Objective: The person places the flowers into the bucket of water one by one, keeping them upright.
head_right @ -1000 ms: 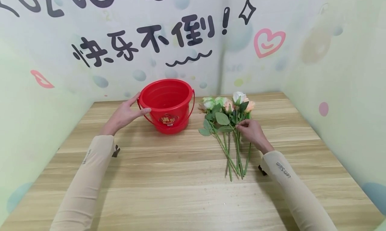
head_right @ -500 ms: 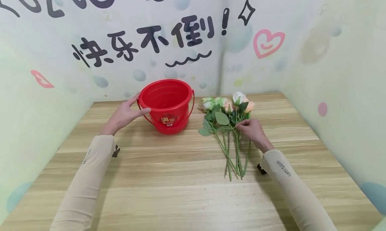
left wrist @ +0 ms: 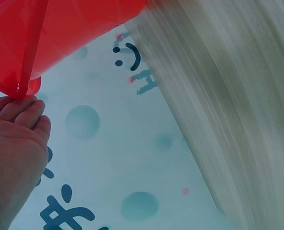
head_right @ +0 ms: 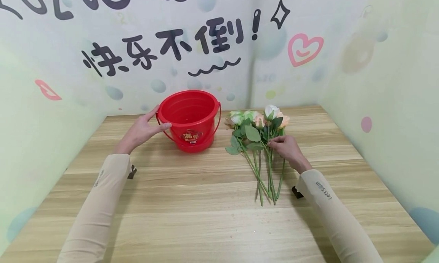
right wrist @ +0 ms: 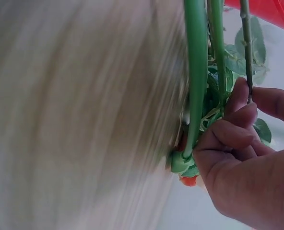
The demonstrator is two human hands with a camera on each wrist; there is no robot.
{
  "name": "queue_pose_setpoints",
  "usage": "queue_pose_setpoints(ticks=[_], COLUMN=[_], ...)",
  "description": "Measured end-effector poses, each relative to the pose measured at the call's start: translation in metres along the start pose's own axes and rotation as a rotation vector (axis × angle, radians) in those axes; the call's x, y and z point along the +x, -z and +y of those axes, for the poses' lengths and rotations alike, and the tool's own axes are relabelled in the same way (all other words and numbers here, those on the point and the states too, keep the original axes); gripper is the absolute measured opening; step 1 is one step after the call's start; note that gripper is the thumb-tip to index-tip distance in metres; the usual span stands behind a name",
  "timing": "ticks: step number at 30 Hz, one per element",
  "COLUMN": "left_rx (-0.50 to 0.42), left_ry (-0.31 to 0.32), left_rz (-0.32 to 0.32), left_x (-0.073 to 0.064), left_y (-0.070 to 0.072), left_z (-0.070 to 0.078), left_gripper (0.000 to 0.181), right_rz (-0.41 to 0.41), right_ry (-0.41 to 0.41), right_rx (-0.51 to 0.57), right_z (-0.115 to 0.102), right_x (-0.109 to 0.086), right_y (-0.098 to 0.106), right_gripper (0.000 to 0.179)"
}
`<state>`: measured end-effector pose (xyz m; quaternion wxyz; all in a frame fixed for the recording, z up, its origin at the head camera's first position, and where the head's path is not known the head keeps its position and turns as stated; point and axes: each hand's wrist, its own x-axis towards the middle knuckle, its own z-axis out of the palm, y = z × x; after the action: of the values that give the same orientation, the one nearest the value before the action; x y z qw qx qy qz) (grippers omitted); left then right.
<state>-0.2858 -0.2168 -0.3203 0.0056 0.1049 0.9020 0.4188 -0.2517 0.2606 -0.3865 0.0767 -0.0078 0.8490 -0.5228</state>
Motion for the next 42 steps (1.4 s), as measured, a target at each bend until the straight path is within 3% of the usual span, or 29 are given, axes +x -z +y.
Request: queue_pose_setpoints(ticks=[14, 32, 42], left_rx=[-0.004, 0.007, -0.011], left_ry=[0.002, 0.001, -0.013], left_rz=[0.007, 0.006, 0.009], left_x=[0.001, 0.0, 0.001], left_y=[0.0, 0.0, 0.0], left_z=[-0.002, -0.002, -0.003], left_gripper=[0.105, 0.106, 0.103], right_rz=[-0.046, 0.04, 0.039], right_ry=[0.024, 0.178, 0.191], right_rx=[0.115, 0.187, 0.266], right_z=[-0.006, -0.029, -0.039], right_x=[0.0, -0.003, -0.005], right_y=[0.002, 0.012, 0.012], right_gripper=[0.019, 0.015, 0.011])
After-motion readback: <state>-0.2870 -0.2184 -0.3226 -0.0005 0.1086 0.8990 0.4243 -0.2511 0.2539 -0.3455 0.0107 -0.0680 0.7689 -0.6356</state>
